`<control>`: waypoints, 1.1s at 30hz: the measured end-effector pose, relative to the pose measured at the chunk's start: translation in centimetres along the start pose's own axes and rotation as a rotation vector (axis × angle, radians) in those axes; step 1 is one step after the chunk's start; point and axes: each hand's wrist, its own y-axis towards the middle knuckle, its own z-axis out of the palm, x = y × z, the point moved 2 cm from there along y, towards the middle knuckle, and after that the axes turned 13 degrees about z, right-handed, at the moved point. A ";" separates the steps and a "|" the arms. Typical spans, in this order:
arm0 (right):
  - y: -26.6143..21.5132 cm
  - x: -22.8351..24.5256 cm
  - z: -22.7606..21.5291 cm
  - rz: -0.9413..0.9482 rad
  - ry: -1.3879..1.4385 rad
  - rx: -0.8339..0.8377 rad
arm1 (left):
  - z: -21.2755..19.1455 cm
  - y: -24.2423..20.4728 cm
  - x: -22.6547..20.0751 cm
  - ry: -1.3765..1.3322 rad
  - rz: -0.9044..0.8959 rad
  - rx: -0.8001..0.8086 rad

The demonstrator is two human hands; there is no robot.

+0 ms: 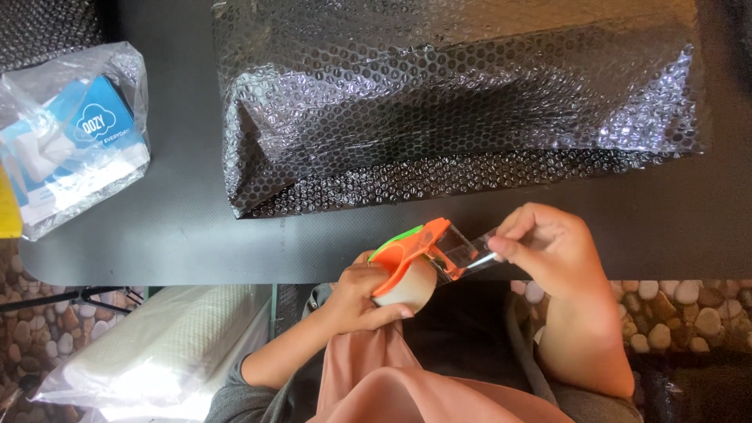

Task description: The person wraps a green bag in black bubble wrap, securing the edges with adhesive tape from a dispenser and finally dusting the exterior with a brush.

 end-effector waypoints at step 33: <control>-1.7 -8.4 0.8 0.444 0.258 0.092 | 1.6 1.4 -1.1 0.051 0.347 0.084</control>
